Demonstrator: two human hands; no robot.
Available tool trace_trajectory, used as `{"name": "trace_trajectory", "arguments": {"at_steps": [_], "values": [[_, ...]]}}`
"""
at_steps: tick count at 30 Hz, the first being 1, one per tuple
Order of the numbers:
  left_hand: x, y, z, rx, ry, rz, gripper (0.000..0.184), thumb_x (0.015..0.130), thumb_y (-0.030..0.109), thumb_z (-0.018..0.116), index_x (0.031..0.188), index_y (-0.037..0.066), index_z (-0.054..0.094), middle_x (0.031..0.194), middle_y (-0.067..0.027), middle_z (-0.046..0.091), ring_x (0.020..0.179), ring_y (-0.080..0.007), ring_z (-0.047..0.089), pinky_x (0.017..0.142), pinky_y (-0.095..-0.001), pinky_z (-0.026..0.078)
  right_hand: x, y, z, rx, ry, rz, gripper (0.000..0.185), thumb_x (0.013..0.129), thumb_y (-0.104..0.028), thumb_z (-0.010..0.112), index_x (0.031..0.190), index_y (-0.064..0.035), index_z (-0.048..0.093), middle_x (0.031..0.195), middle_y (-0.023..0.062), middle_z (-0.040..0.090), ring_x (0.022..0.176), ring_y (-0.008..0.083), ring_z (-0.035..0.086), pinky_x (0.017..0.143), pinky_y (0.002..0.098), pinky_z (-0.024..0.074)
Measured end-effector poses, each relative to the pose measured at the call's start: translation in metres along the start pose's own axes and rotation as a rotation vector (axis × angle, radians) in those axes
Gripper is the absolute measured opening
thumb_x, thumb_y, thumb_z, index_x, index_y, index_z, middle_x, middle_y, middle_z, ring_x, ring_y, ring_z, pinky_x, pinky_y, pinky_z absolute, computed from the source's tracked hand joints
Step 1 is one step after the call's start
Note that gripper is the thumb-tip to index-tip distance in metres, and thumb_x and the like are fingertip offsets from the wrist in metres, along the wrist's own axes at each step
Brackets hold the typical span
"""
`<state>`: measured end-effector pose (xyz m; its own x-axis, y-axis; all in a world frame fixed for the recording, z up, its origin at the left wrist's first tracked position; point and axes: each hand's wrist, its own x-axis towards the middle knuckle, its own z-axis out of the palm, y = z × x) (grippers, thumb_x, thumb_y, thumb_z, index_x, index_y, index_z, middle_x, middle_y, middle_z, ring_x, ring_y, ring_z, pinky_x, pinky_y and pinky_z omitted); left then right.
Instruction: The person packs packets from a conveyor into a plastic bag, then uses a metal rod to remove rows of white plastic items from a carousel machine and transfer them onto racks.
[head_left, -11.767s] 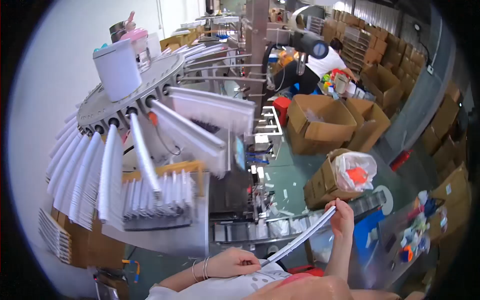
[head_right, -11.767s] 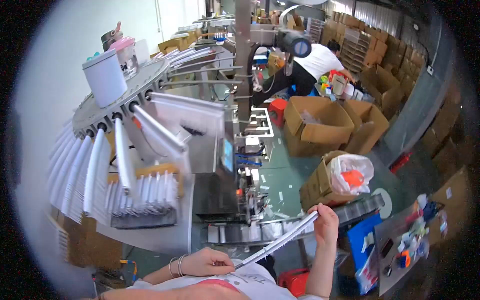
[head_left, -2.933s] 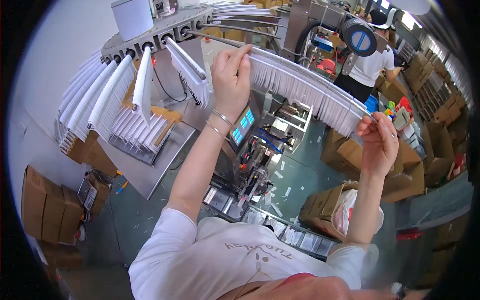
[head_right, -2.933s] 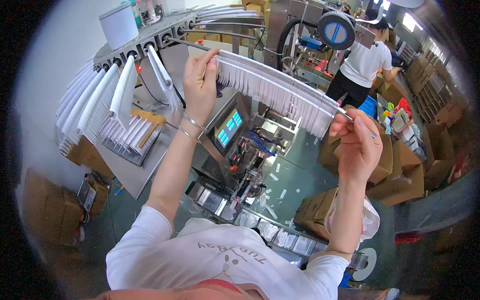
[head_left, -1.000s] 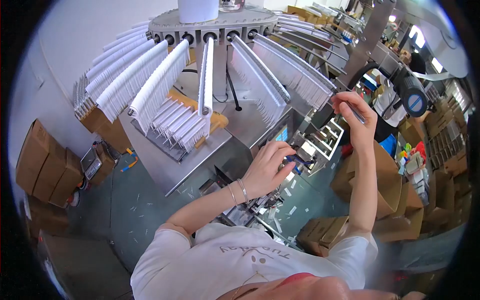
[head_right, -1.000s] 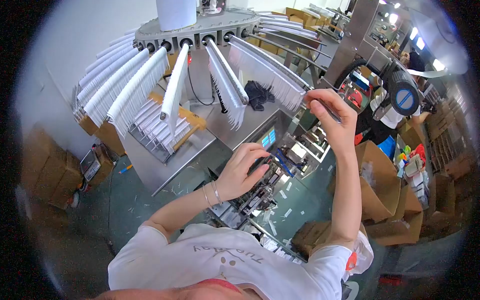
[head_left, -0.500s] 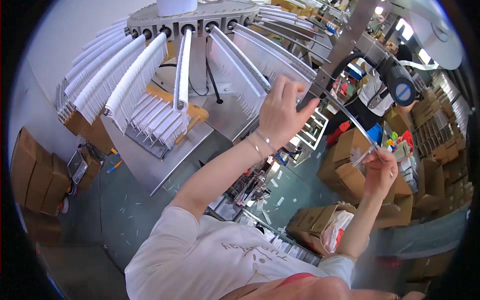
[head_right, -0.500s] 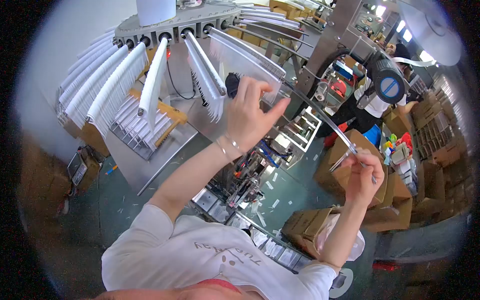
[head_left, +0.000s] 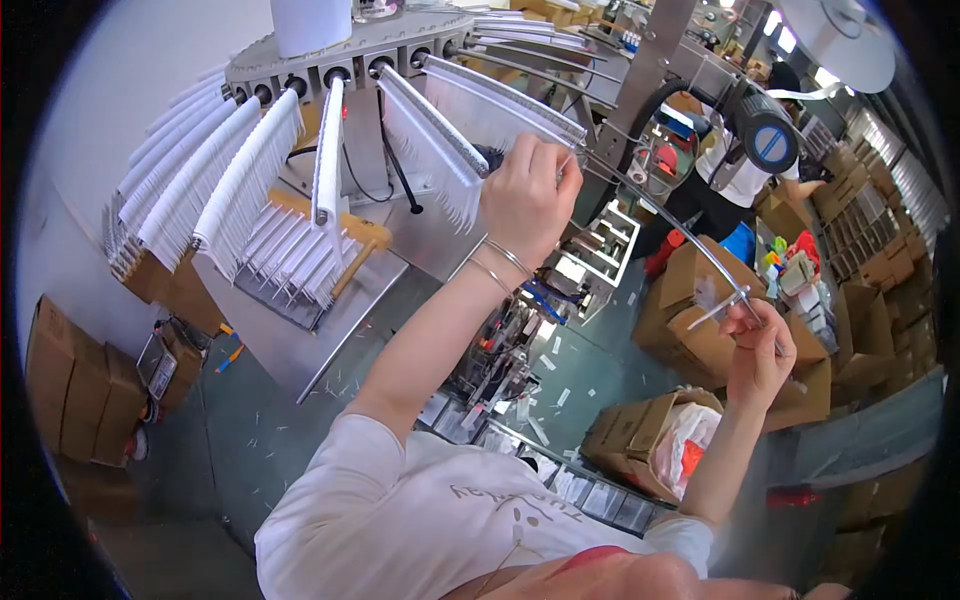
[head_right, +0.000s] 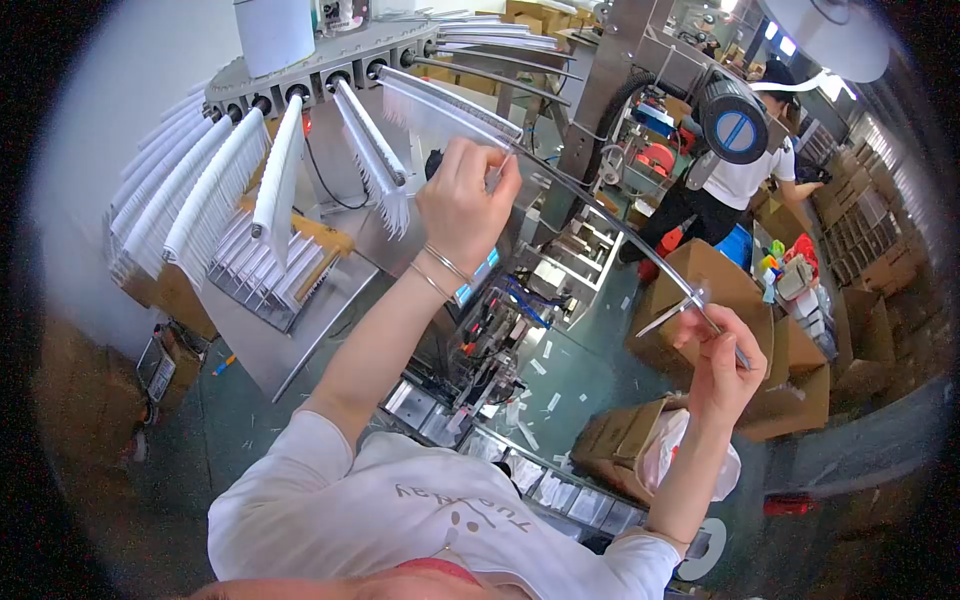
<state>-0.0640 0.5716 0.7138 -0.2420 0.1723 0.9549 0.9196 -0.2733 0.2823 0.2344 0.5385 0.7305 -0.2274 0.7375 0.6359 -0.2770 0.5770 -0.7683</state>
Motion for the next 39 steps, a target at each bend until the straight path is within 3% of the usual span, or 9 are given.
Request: {"name": "trace_trajectory", "arguments": {"at_steps": [8,13,16,21,26,29,32,36,39], "values": [[-0.001,0.007,-0.003,-0.121,-0.017,-0.149,0.012,0.074,0.012,0.067,0.073,0.008,0.055,0.075,-0.0060,0.055,0.060,-0.0263,0.058,0.052,-0.0362,0.047,-0.005,0.001,-0.001,-0.247,-0.029,-0.152,0.025,0.094,-0.015,0.047,0.091,0.0064,0.061,0.078,0.0094,0.058,0.071,0.0177,0.054,0.064,0.0277,0.0434],[-0.001,0.010,-0.005,-0.214,-0.119,-0.293,0.010,0.077,0.015,0.067,0.074,0.007,0.061,0.077,-0.0077,0.058,0.069,-0.0244,0.058,0.061,-0.0350,0.046,-0.007,-0.007,0.006,-0.244,0.118,0.030,0.024,0.092,-0.015,0.050,0.088,0.0060,0.061,0.079,0.0114,0.062,0.068,0.0155,0.059,0.062,0.0246,0.0472],[0.001,0.017,-0.008,-0.292,-0.130,-0.287,0.013,0.079,0.011,0.068,0.073,0.003,0.059,0.071,-0.0049,0.053,0.060,-0.0159,0.049,0.056,-0.0288,0.041,-0.011,-0.001,0.000,-0.117,0.070,0.022,0.024,0.093,-0.016,0.051,0.091,0.0061,0.060,0.081,0.0129,0.061,0.070,0.0194,0.060,0.065,0.0308,0.0500],[-0.010,0.050,-0.014,-0.321,-0.225,-0.143,0.014,0.078,0.010,0.069,0.073,0.004,0.058,0.070,-0.0041,0.051,0.057,-0.0146,0.044,0.053,-0.0276,0.039,-0.025,-0.002,-0.003,-0.013,0.080,-0.004,0.022,0.094,-0.015,0.051,0.095,0.0048,0.061,0.090,0.0144,0.061,0.077,0.0213,0.060,0.067,0.0325,0.0503],[-0.057,0.099,-0.039,-0.785,-0.566,-0.046,0.020,0.071,0.010,0.076,0.081,0.004,0.060,0.074,-0.0031,0.053,0.056,-0.0103,0.046,0.050,-0.0230,0.038,-0.067,-0.008,-0.025,0.167,0.245,0.078,0.021,0.093,-0.016,0.052,0.100,0.0028,0.058,0.085,0.0122,0.062,0.076,0.0195,0.060,0.067,0.0320,0.0495],[-0.095,0.098,-0.045,-0.962,-0.939,-0.202,0.024,0.069,-0.003,0.067,0.091,0.001,0.059,0.087,-0.0036,0.055,0.068,-0.0107,0.052,0.062,-0.0230,0.044,-0.103,-0.007,-0.041,0.250,0.329,0.178,0.023,0.091,-0.021,0.056,0.088,0.0016,0.058,0.080,0.0124,0.061,0.070,0.0198,0.057,0.064,0.0311,0.0463],[-0.117,0.123,-0.038,-1.123,-1.072,-0.404,0.032,0.070,0.013,0.077,0.095,0.003,0.060,0.088,-0.0031,0.055,0.074,-0.0123,0.053,0.070,-0.0256,0.045,-0.122,-0.011,-0.047,0.229,0.213,0.181,0.022,0.089,-0.020,0.059,0.085,0.0008,0.058,0.079,0.0131,0.060,0.071,0.0208,0.057,0.064,0.0305,0.0463],[-0.112,0.173,-0.060,-1.178,-1.460,0.022,0.021,0.075,0.009,0.072,0.092,0.001,0.063,0.088,-0.0064,0.061,0.082,-0.0159,0.058,0.073,-0.0277,0.046,-0.137,-0.025,-0.060,0.279,0.318,0.125,0.022,0.088,-0.021,0.060,0.084,0.0007,0.059,0.075,0.0124,0.060,0.070,0.0211,0.057,0.064,0.0304,0.0458],[-0.100,0.207,-0.076,-1.462,-1.677,-0.136,0.013,0.079,0.012,0.070,0.083,0.001,0.064,0.080,-0.0075,0.062,0.073,-0.0169,0.059,0.066,-0.0277,0.046,-0.167,-0.027,-0.084,0.302,0.427,0.155,0.021,0.090,-0.022,0.058,0.088,-0.0007,0.058,0.077,0.0114,0.061,0.070,0.0196,0.058,0.065,0.0324,0.0468]]}}
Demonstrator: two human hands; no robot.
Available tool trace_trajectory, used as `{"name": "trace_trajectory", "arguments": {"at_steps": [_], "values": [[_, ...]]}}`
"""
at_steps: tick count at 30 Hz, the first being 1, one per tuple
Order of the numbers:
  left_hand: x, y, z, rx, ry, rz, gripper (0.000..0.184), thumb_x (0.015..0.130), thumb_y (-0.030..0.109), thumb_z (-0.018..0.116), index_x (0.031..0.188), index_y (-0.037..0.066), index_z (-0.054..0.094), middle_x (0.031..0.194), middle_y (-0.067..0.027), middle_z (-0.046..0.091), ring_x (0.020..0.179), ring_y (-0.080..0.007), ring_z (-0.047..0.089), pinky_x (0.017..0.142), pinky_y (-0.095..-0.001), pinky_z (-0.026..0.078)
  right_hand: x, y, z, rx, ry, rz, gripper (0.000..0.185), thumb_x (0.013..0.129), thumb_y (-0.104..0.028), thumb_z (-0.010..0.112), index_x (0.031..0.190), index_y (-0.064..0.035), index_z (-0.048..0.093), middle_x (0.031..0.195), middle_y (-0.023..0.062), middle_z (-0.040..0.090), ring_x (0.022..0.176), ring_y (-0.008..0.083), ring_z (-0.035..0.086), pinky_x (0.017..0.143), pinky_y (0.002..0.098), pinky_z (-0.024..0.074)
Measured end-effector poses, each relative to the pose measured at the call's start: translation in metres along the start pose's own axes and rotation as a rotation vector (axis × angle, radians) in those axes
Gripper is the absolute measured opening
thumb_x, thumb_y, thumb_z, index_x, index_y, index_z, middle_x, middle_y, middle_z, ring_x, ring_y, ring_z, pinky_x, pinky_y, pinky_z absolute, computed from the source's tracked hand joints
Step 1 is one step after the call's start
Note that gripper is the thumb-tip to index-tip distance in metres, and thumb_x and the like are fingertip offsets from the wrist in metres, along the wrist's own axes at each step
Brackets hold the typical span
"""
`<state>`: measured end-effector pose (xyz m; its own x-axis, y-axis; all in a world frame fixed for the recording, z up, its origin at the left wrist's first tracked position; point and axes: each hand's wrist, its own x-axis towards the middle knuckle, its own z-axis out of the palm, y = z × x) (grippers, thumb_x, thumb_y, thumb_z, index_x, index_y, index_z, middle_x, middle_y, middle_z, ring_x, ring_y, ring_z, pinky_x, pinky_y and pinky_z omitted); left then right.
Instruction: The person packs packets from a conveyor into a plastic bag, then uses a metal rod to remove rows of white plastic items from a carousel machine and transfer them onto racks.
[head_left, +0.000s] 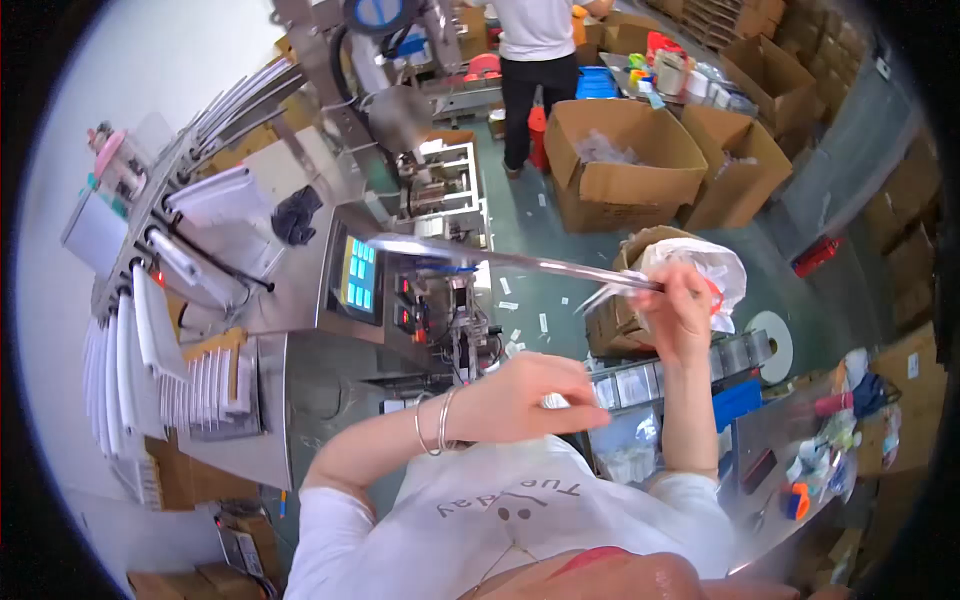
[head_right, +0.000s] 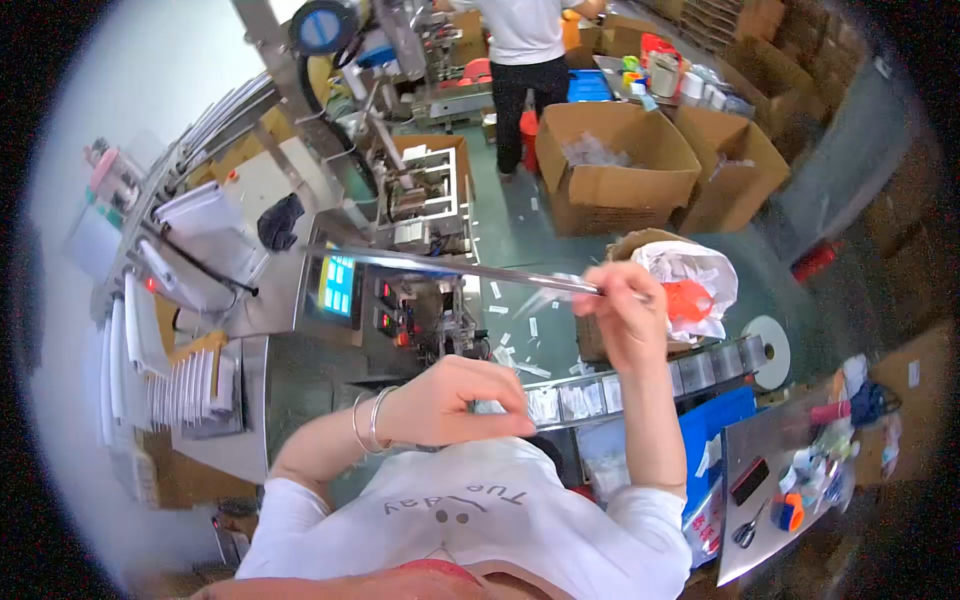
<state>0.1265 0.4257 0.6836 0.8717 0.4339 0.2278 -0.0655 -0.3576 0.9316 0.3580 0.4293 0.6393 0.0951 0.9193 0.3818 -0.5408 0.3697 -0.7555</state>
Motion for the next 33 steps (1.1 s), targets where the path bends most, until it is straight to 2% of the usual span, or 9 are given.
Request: {"name": "trace_trajectory", "arguments": {"at_steps": [4,7,9,11,16,18,25,28,33], "values": [[0.050,0.080,0.015,-0.361,-0.092,0.033,0.016,0.083,0.014,0.065,0.079,-0.001,0.063,0.068,-0.0090,0.061,0.066,-0.0165,0.059,0.061,-0.0277,0.045,-0.020,0.002,-0.046,0.151,0.069,0.044,0.021,0.091,-0.022,0.056,0.091,-0.0017,0.055,0.080,0.0102,0.060,0.070,0.0187,0.056,0.064,0.0324,0.0473],[0.087,0.106,0.041,-0.339,-0.336,0.146,0.029,0.071,0.024,0.062,0.060,-0.002,0.062,0.057,-0.0141,0.060,0.053,-0.0215,0.058,0.052,-0.0339,0.044,-0.023,0.000,-0.055,0.129,0.137,0.053,0.022,0.092,-0.023,0.053,0.089,-0.0018,0.053,0.082,0.0112,0.058,0.072,0.0189,0.055,0.063,0.0308,0.0475],[0.097,0.113,0.051,-0.117,-0.296,0.323,0.025,0.073,0.021,0.059,0.061,-0.001,0.064,0.057,-0.0136,0.061,0.051,-0.0221,0.058,0.051,-0.0359,0.044,-0.023,-0.003,-0.063,0.116,0.153,0.083,0.022,0.093,-0.023,0.052,0.087,-0.0012,0.052,0.080,0.0115,0.056,0.071,0.0194,0.053,0.062,0.0303,0.0481],[0.103,0.112,0.052,-0.094,-0.297,0.327,0.025,0.073,0.021,0.059,0.064,-0.001,0.064,0.061,-0.0142,0.061,0.054,-0.0230,0.059,0.053,-0.0358,0.045,-0.017,-0.004,-0.063,0.069,0.001,0.086,0.018,0.091,-0.024,0.054,0.096,-0.0073,0.053,0.082,0.0062,0.061,0.071,0.0149,0.060,0.066,0.0288,0.0503],[0.091,0.117,0.041,0.042,-0.312,0.254,0.025,0.074,0.020,0.058,0.075,-0.003,0.066,0.075,-0.0161,0.064,0.066,-0.0263,0.062,0.060,-0.0351,0.048,-0.008,0.008,-0.061,0.170,-0.081,0.098,0.019,0.093,-0.023,0.052,0.091,-0.0045,0.052,0.076,0.0101,0.060,0.070,0.0207,0.062,0.071,0.0355,0.0532],[0.073,0.120,0.037,0.070,-0.261,0.231,0.022,0.073,0.018,0.058,0.077,-0.002,0.066,0.076,-0.0148,0.063,0.067,-0.0259,0.061,0.061,-0.0350,0.048,-0.005,0.009,-0.047,0.158,-0.077,0.124,0.021,0.091,-0.021,0.056,0.084,-0.0012,0.056,0.073,0.0111,0.056,0.069,0.0211,0.050,0.060,0.0312,0.0465],[-0.041,0.148,0.021,0.275,0.322,0.311,0.015,0.072,0.008,0.060,0.083,0.001,0.066,0.081,-0.0101,0.061,0.069,-0.0243,0.058,0.063,-0.0346,0.048,0.001,0.041,0.014,0.189,-0.271,0.197,0.024,0.089,-0.022,0.058,0.081,0.0004,0.057,0.070,0.0106,0.057,0.069,0.0224,0.049,0.061,0.0326,0.0424],[-0.112,0.162,0.033,1.309,0.700,0.348,0.018,0.071,0.009,0.060,0.086,0.004,0.067,0.091,-0.0097,0.063,0.081,-0.0259,0.060,0.071,-0.0364,0.051,-0.008,0.064,0.048,0.244,-0.355,0.299,0.023,0.088,-0.022,0.059,0.079,-0.0004,0.057,0.070,0.0106,0.057,0.070,0.0223,0.048,0.064,0.0329,0.0398],[-0.213,0.190,0.087,1.336,0.933,0.063,0.021,0.070,0.007,0.061,0.090,0.003,0.066,0.088,-0.0114,0.063,0.080,-0.0274,0.060,0.069,-0.0372,0.050,-0.031,0.120,0.134,0.229,-0.610,0.433,0.024,0.088,-0.025,0.059,0.080,-0.0027,0.054,0.069,0.0102,0.055,0.069,0.0215,0.046,0.070,0.0349,0.0390]]}}
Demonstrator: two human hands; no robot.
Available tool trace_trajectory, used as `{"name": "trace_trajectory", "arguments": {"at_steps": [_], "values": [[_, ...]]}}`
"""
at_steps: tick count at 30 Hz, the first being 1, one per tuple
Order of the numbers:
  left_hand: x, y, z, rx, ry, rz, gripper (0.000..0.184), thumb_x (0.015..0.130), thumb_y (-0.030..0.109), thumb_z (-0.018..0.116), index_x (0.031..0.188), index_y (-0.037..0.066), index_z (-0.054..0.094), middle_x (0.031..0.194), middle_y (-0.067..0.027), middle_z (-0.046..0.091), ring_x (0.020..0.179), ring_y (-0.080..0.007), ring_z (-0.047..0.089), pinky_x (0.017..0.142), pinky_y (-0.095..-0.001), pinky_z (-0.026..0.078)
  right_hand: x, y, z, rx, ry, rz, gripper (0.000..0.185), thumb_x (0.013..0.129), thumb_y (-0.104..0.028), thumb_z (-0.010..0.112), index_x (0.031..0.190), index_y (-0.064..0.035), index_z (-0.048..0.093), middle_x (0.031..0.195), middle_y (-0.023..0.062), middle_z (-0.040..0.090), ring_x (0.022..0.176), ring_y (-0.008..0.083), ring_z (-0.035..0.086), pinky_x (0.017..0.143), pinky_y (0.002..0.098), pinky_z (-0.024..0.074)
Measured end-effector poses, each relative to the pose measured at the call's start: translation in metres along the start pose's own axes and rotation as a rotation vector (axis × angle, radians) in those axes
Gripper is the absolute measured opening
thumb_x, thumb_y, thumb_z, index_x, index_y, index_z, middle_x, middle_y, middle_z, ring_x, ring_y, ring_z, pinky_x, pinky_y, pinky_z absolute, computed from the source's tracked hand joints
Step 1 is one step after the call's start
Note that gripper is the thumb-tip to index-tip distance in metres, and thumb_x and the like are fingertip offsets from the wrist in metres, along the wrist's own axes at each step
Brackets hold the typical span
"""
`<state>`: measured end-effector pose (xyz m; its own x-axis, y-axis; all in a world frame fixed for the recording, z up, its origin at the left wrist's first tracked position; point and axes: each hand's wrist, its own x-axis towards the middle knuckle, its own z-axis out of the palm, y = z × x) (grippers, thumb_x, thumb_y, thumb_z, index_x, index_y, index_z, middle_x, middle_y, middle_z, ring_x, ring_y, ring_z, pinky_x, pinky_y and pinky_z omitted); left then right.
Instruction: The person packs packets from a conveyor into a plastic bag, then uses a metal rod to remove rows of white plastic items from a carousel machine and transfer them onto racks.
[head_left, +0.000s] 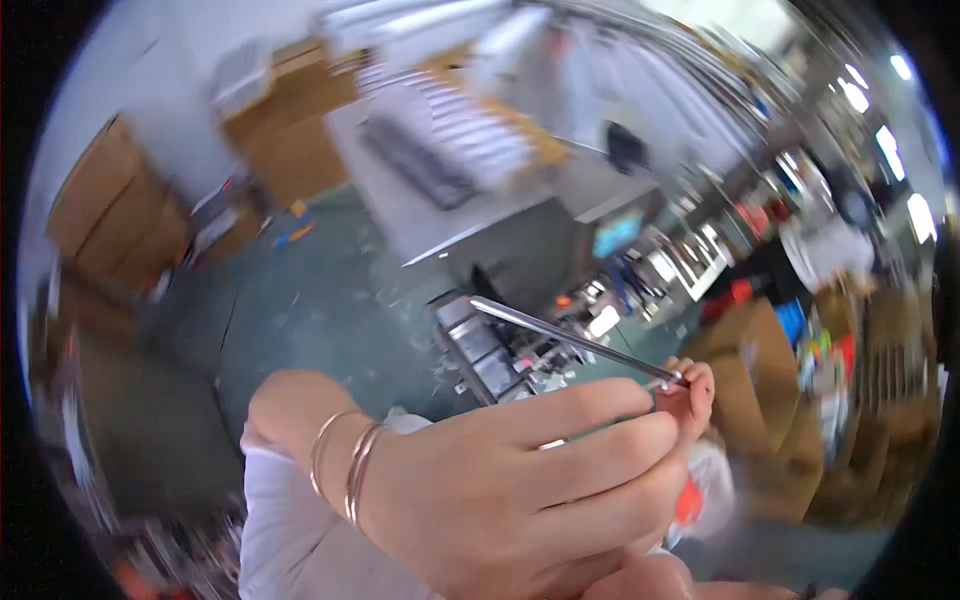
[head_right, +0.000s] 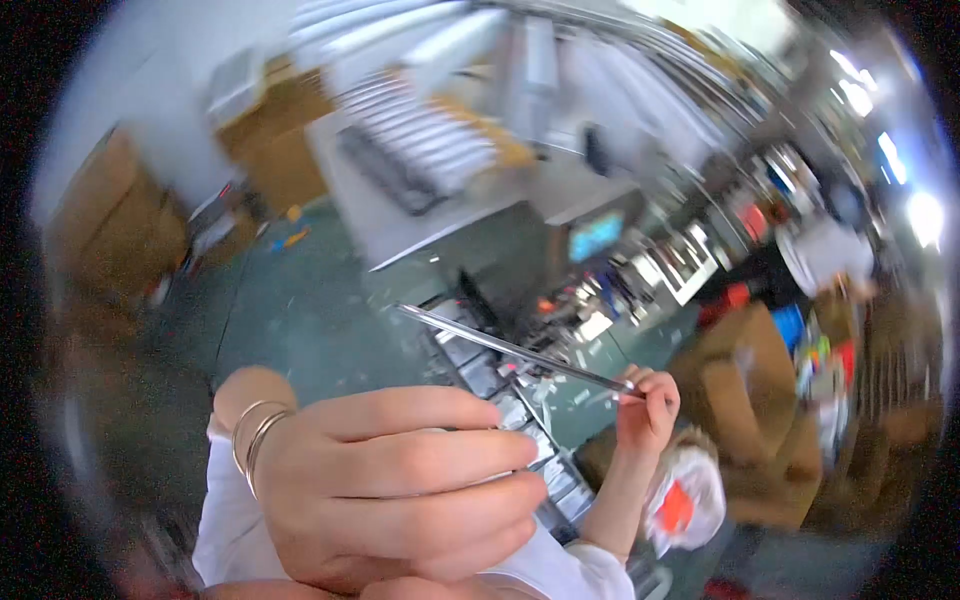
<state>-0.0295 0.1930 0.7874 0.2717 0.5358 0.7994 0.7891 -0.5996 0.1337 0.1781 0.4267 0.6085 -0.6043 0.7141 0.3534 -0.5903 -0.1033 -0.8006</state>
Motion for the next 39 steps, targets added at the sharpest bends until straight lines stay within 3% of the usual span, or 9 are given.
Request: {"name": "trace_trajectory", "arguments": {"at_steps": [2,6,8,10,12,16,19,31,39], "values": [[-0.028,-0.003,-0.019,-0.076,0.257,-0.100,0.037,0.072,0.018,0.055,0.094,-0.012,0.058,0.090,-0.0205,0.054,0.088,-0.0325,0.055,0.086,-0.0412,0.042,0.020,0.034,0.029,0.032,-0.056,0.041,0.023,0.089,-0.025,0.057,0.082,-0.0035,0.053,0.068,0.0097,0.053,0.069,0.0216,0.046,0.071,0.0353,0.0393],[-0.085,-0.002,-0.079,0.215,0.166,-0.166,0.025,0.072,0.012,0.059,0.092,-0.002,0.060,0.091,-0.0122,0.058,0.084,-0.0261,0.057,0.075,-0.0373,0.047,0.058,0.110,0.074,0.102,-0.441,0.106,0.023,0.091,-0.027,0.053,0.084,-0.0052,0.049,0.072,0.0073,0.051,0.072,0.0202,0.046,0.074,0.0382,0.0398],[-0.116,0.001,-0.103,0.320,0.098,-0.233,0.025,0.075,0.007,0.062,0.099,0.001,0.060,0.095,-0.0092,0.060,0.082,-0.0233,0.060,0.070,-0.0365,0.049,0.054,0.142,0.146,0.237,-0.287,0.192,0.022,0.093,-0.027,0.052,0.086,-0.0059,0.049,0.076,0.0060,0.050,0.077,0.0188,0.045,0.073,0.0369,0.0398],[-0.140,0.014,-0.121,-1.129,0.307,-0.703,0.024,0.089,0.015,0.052,0.108,0.000,0.055,0.099,-0.0116,0.059,0.084,-0.0222,0.059,0.075,-0.0338,0.048,0.072,0.183,0.164,0.446,-0.473,0.390,0.021,0.094,-0.026,0.050,0.087,-0.0062,0.050,0.076,0.0048,0.050,0.078,0.0167,0.043,0.076,0.0351,0.0425],[-0.148,0.024,-0.153,-1.277,0.275,-0.797,0.043,0.098,0.035,0.036,0.122,0.001,0.048,0.104,-0.0085,0.059,0.096,-0.0187,0.057,0.090,-0.0295,0.041,0.080,0.218,0.199,0.490,-0.492,0.466,0.020,0.093,-0.025,0.052,0.086,-0.0065,0.051,0.078,0.0048,0.052,0.077,0.0165,0.044,0.076,0.0353,0.0426],[-0.171,0.050,-0.187,-1.441,0.386,-0.630,0.102,0.079,0.079,0.003,0.125,-0.001,0.047,0.125,-0.0058,0.047,0.119,-0.0180,0.039,0.094,-0.0402,0.041,0.066,0.234,0.286,0.419,-0.308,0.567,0.017,0.090,-0.023,0.057,0.085,-0.0073,0.053,0.082,0.0061,0.056,0.077,0.0171,0.048,0.073,0.0356,0.0396],[-0.187,0.057,-0.205,-1.484,0.512,-0.538,0.086,0.079,0.067,0.036,0.127,-0.003,0.043,0.128,-0.0094,0.048,0.121,-0.0224,0.042,0.101,-0.0418,0.034,0.075,0.248,0.324,0.529,-0.597,0.641,0.019,0.087,-0.025,0.060,0.082,-0.0090,0.052,0.079,0.0044,0.052,0.081,0.0186,0.047,0.078,0.0372,0.0386],[-0.201,-0.030,-0.203,-1.467,0.622,-0.857,0.119,0.067,0.088,0.009,0.138,-0.005,0.028,0.137,-0.0364,0.027,0.127,-0.0433,0.035,0.108,-0.0509,0.017,0.118,0.254,0.339,0.217,-0.456,0.383,0.027,0.085,-0.027,0.063,0.076,-0.0025,0.056,0.066,0.0103,0.055,0.066,0.0234,0.051,0.065,0.0396,0.0415],[-0.184,-0.160,-0.225,-2.081,0.331,-0.495,0.115,0.067,0.080,0.034,0.139,-0.007,0.015,0.143,-0.0306,0.013,0.133,-0.0383,0.021,0.108,-0.0510,0.012,0.159,0.263,0.303,0.039,-0.318,0.010,0.027,0.084,-0.025,0.064,0.077,0.0011,0.059,0.069,0.0138,0.059,0.061,0.0236,0.051,0.056,0.0367,0.0398]]}}
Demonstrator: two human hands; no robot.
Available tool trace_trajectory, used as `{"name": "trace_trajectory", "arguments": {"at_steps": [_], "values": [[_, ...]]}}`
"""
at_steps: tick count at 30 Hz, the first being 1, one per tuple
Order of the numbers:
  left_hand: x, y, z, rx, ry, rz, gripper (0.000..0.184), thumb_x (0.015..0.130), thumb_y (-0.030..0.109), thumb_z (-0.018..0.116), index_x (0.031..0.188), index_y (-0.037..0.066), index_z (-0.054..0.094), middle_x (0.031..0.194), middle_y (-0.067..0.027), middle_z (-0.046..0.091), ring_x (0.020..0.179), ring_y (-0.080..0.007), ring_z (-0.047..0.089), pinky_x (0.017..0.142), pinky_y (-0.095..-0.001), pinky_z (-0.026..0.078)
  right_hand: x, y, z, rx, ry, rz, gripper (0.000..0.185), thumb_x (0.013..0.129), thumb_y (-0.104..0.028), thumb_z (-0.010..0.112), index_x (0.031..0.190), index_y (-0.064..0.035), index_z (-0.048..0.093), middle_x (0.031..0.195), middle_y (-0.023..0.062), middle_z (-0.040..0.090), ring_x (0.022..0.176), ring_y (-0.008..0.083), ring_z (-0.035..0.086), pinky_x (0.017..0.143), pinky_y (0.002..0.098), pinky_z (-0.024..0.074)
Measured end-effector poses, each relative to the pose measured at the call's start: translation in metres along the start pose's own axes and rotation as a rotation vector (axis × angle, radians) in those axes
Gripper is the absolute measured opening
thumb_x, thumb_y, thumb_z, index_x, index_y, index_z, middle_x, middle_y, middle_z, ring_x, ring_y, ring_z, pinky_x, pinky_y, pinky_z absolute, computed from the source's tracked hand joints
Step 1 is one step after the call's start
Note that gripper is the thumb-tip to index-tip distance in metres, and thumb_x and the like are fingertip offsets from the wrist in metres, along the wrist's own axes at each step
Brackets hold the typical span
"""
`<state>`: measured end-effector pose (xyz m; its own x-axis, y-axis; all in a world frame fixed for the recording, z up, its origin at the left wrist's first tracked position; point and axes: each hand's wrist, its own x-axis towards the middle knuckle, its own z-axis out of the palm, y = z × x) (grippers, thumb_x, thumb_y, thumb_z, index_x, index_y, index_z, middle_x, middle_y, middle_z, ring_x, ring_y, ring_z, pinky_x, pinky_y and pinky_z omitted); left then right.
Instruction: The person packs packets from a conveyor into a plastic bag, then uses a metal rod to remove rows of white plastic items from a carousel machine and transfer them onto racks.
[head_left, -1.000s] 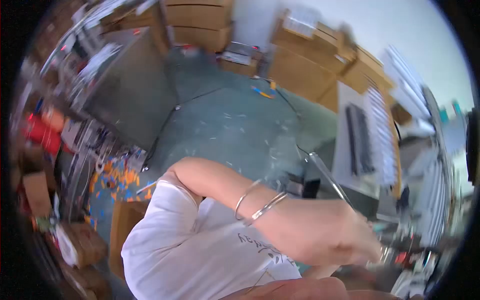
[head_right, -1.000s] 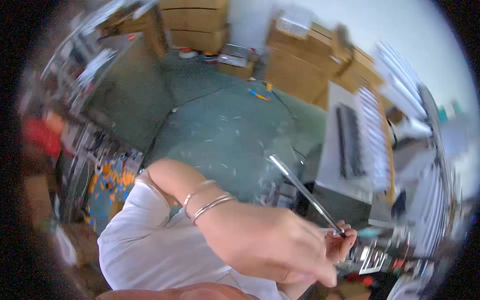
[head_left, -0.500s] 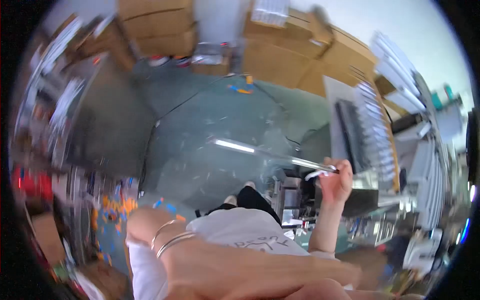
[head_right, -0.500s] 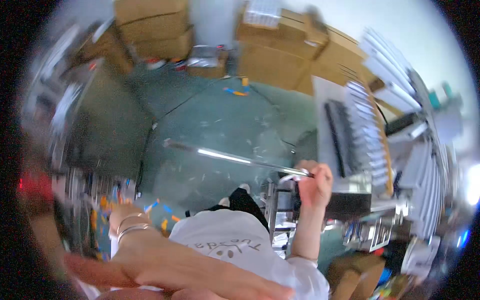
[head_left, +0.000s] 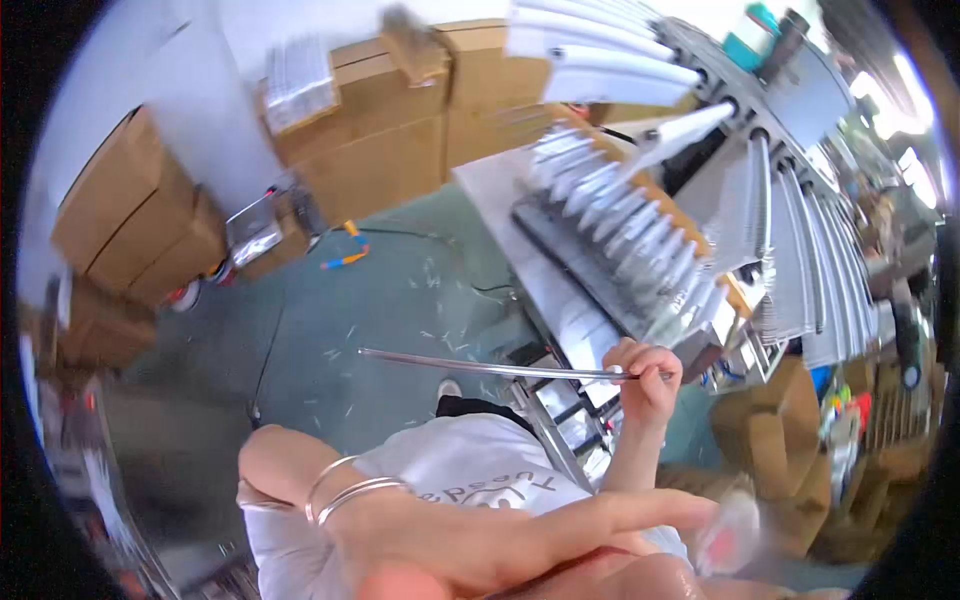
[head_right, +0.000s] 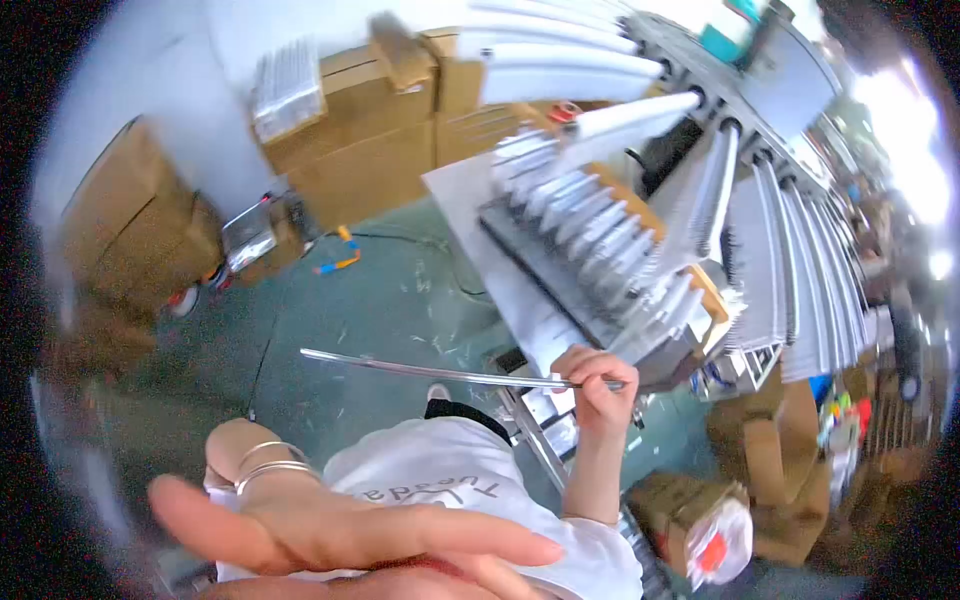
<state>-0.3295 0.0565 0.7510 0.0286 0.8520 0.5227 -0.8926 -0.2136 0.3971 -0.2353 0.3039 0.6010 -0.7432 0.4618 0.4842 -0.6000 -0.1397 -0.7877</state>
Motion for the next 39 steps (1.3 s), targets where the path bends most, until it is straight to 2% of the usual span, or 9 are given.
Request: {"name": "trace_trajectory", "arguments": {"at_steps": [7,12,15,21,28,31,33,36,39], "values": [[0.047,0.072,-0.046,-0.305,-0.229,-0.226,0.122,0.067,0.074,0.056,0.141,-0.008,0.004,0.148,-0.0255,0.001,0.138,-0.0340,0.009,0.109,-0.0511,0.008,0.008,0.002,-0.001,-0.119,0.225,-0.045,0.029,0.080,-0.024,0.068,0.074,0.0040,0.063,0.068,0.0148,0.060,0.062,0.0250,0.053,0.057,0.0364,0.0404],[0.061,0.128,-0.108,-0.324,-0.366,-0.417,0.109,0.070,0.069,0.059,0.143,0.001,0.017,0.146,-0.0300,-0.010,0.138,-0.0412,-0.004,0.106,-0.0577,0.003,0.005,0.006,0.015,-0.184,0.407,0.002,0.029,0.079,-0.024,0.069,0.071,0.0029,0.062,0.065,0.0148,0.059,0.061,0.0265,0.053,0.057,0.0378,0.0399],[0.029,0.159,-0.208,0.031,-0.835,-0.276,0.106,0.074,0.082,0.030,0.136,-0.004,0.034,0.135,-0.0294,0.037,0.125,-0.0407,0.040,0.106,-0.0471,0.023,0.006,0.017,0.025,-0.138,0.552,-0.049,0.028,0.080,-0.023,0.068,0.072,0.0028,0.062,0.065,0.0150,0.060,0.062,0.0276,0.054,0.059,0.0380,0.0409],[0.007,0.178,-0.302,0.927,-0.379,-1.132,0.045,0.081,0.025,0.067,0.117,-0.001,0.056,0.119,-0.0168,0.056,0.115,-0.0266,0.051,0.101,-0.0393,0.035,0.006,0.059,0.073,-0.054,0.756,-0.218,0.024,0.082,-0.020,0.066,0.077,0.0030,0.062,0.073,0.0161,0.060,0.071,0.0239,0.055,0.059,0.0309,0.0447],[0.038,0.177,-0.309,0.950,-0.668,-0.538,0.086,0.070,0.020,0.078,0.138,0.002,0.027,0.138,-0.0105,0.035,0.121,-0.0216,0.042,0.098,-0.0342,0.036,0.050,0.117,0.172,-0.037,0.875,-0.159,0.018,0.080,-0.015,0.069,0.084,-0.0014,0.057,0.078,0.0106,0.062,0.070,0.0176,0.059,0.063,0.0297,0.0482],[0.031,0.162,-0.299,0.798,-0.691,-0.584,0.085,0.069,0.022,0.078,0.136,0.002,0.030,0.137,-0.0104,0.035,0.121,-0.0217,0.041,0.097,-0.0345,0.037,0.066,0.141,0.199,-0.057,1.010,-0.159,0.019,0.079,-0.009,0.070,0.089,-0.0048,0.054,0.083,0.0080,0.064,0.070,0.0144,0.062,0.063,0.0260,0.0490],[0.029,0.159,-0.283,0.866,-0.843,-0.478,0.067,0.079,0.019,0.070,0.133,-0.001,0.035,0.132,-0.0106,0.040,0.117,-0.0203,0.044,0.096,-0.0319,0.038,0.075,0.144,0.219,0.001,1.102,-0.173,0.017,0.080,-0.008,0.069,0.087,-0.0061,0.054,0.084,0.0063,0.063,0.071,0.0131,0.061,0.064,0.0259,0.0490],[0.015,0.148,-0.270,0.729,-0.571,-0.543,0.031,0.092,0.012,0.050,0.119,-0.002,0.050,0.120,-0.0149,0.053,0.108,-0.0251,0.052,0.092,-0.0315,0.040,0.073,0.147,0.239,-0.020,1.237,-0.234,0.016,0.081,-0.010,0.069,0.087,-0.0066,0.054,0.086,0.0050,0.062,0.074,0.0129,0.061,0.065,0.0267,0.0492],[0.008,0.141,-0.259,0.731,-0.623,-0.604,0.028,0.092,0.011,0.050,0.117,-0.001,0.052,0.118,-0.0145,0.054,0.105,-0.0243,0.054,0.089,-0.0303,0.042,0.066,0.148,0.259,-0.022,1.388,-0.281,0.016,0.083,-0.014,0.067,0.091,-0.0066,0.055,0.087,0.0050,0.062,0.077,0.0133,0.060,0.065,0.0272,0.0486]]}}
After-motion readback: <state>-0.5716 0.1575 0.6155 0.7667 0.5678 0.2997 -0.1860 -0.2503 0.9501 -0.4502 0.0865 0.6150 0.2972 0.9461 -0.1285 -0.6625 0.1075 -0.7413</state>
